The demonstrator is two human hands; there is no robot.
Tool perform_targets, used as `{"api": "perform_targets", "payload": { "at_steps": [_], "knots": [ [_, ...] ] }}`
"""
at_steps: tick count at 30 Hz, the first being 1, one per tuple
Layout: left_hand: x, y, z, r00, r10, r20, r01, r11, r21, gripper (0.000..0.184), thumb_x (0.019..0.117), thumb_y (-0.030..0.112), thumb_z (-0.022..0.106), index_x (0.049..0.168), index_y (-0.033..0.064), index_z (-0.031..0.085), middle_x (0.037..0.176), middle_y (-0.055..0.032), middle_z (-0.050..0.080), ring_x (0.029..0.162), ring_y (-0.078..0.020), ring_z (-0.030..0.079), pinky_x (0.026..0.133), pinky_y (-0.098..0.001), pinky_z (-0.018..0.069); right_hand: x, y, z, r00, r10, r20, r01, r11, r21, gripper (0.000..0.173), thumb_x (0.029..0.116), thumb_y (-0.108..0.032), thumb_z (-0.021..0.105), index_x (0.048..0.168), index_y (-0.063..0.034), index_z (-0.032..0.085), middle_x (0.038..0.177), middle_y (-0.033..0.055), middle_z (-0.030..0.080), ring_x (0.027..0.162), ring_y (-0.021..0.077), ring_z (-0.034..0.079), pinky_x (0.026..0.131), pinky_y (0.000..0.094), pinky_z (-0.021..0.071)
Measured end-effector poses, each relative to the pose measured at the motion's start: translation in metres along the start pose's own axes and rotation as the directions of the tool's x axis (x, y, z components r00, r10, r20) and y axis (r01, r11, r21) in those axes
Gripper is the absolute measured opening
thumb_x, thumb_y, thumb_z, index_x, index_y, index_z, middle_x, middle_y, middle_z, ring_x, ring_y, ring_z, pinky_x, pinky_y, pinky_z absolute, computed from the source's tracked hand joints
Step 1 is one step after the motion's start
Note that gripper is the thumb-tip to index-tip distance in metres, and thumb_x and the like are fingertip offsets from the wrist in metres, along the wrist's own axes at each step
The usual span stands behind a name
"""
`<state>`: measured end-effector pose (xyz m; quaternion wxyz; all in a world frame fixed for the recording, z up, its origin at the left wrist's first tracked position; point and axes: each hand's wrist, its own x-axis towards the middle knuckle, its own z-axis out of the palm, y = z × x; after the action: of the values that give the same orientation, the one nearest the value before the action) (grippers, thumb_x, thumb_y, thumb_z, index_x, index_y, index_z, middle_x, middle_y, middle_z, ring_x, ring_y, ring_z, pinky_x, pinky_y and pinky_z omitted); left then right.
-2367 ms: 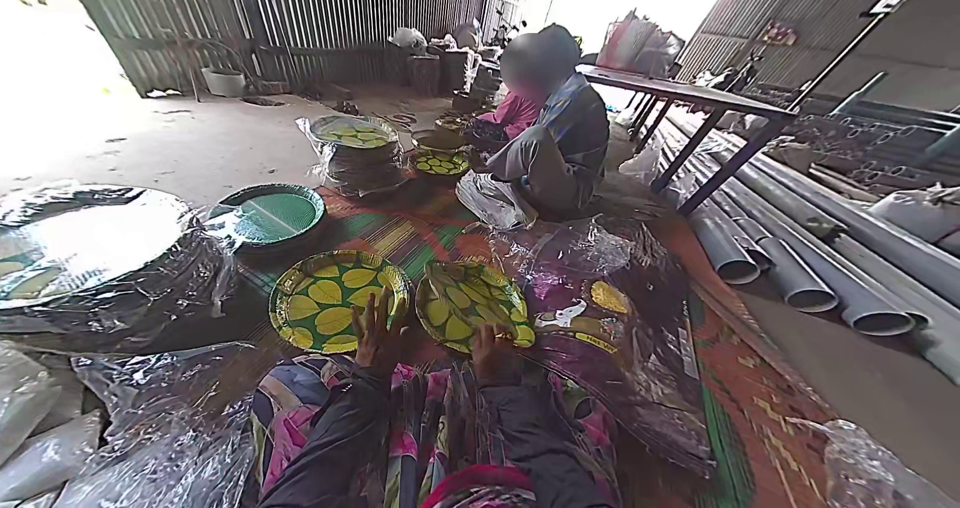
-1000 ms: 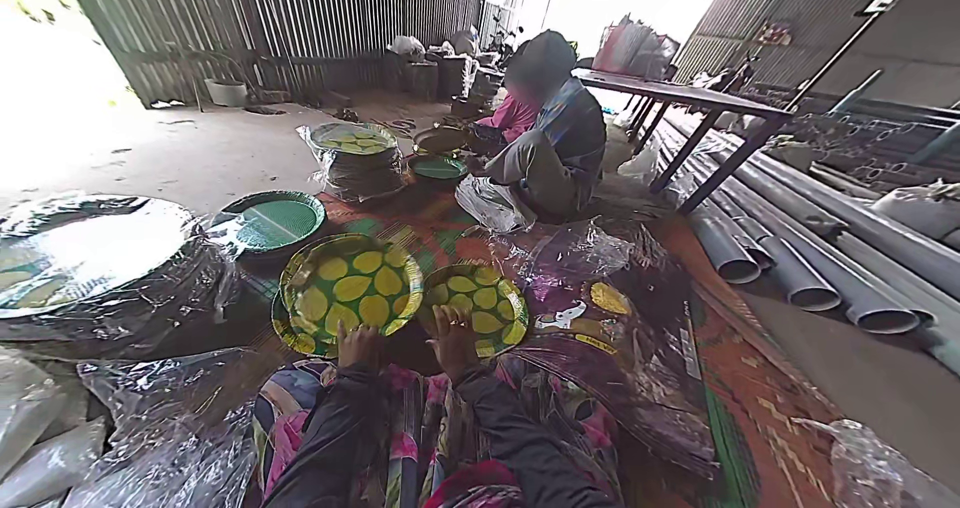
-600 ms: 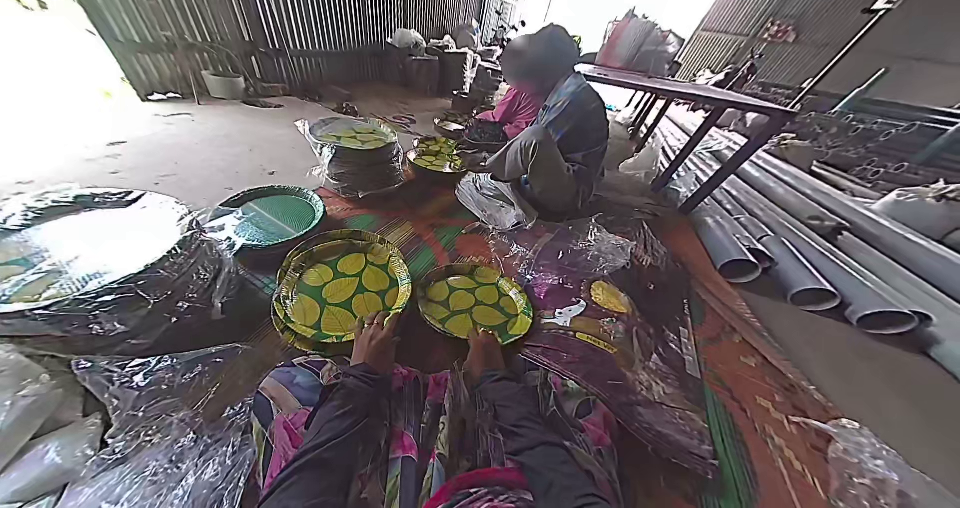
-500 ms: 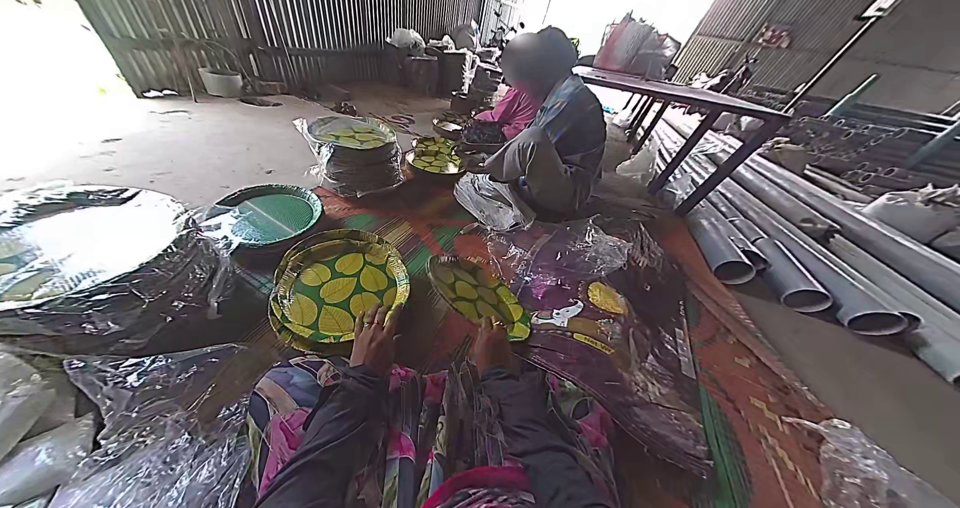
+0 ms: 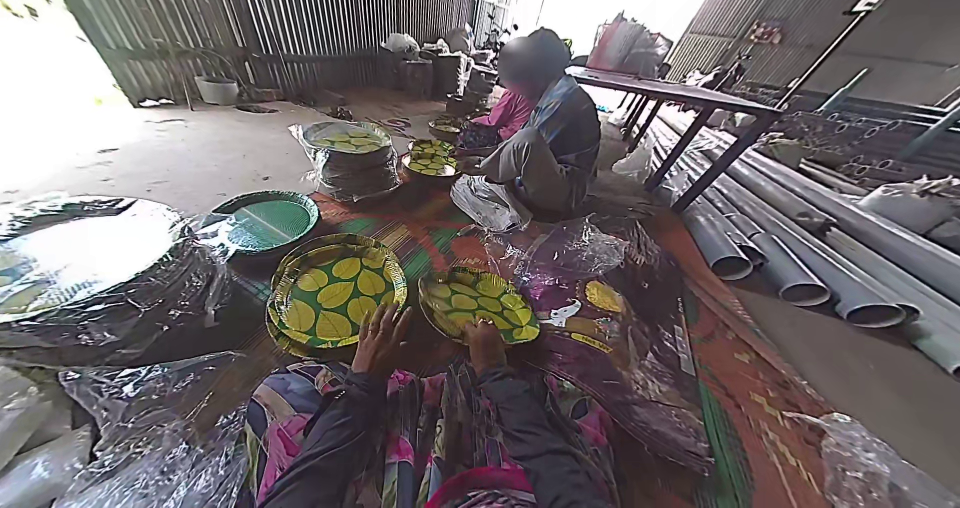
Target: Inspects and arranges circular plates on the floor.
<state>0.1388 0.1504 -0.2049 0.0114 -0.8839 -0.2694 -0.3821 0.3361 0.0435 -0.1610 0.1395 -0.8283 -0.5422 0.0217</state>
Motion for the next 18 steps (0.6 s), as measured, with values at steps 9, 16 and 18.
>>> {"api": "perform_targets", "payload": {
  "at_steps": [9,16,18],
  "knots": [
    [-0.001,0.013,-0.007,0.995,-0.103,0.006,0.099,0.967,0.233,0.022,0.0935,-0.006,0.062,0.111,-0.0027,0.075,0.112,-0.0239,0.075,0.113,-0.0437,0.07,0.109,-0.0664,0.0429,-0.001,-0.031,0.024,0.881,-0.321,-0.348,0.345,0.938,0.009,0.06,0.0836,0.002,0.074,0.142,-0.0012,0.06,0.143,0.0264,0.059,0.135,0.0481,0.054,0.113,0.0642,0.0395],
    [0.013,-0.024,-0.001,0.474,-0.659,0.584,0.507,0.747,0.431,0.061,0.097,0.002,0.06,0.155,0.0071,0.045,0.163,-0.0252,0.037,0.153,-0.0439,0.031,0.123,-0.0695,0.0144,0.008,0.031,0.052,0.904,0.184,0.385,-0.136,0.979,-0.151,0.043,0.0995,-0.005,0.057,0.142,0.0034,0.056,0.15,0.0265,0.05,0.143,0.0425,0.044,0.12,0.0604,0.0299],
    [0.015,-0.018,-0.001,0.49,-0.672,0.555,0.473,0.74,0.478,0.058,0.0978,0.002,0.058,0.154,0.0045,0.045,0.16,-0.0263,0.041,0.151,-0.0432,0.037,0.123,-0.0664,0.0214,0.008,0.026,0.049,0.896,0.184,0.405,-0.118,0.976,-0.182,0.035,0.1028,-0.001,0.048,0.135,0.0055,0.062,0.145,0.0256,0.055,0.139,0.0405,0.05,0.113,0.0537,0.042]
  ]
}}
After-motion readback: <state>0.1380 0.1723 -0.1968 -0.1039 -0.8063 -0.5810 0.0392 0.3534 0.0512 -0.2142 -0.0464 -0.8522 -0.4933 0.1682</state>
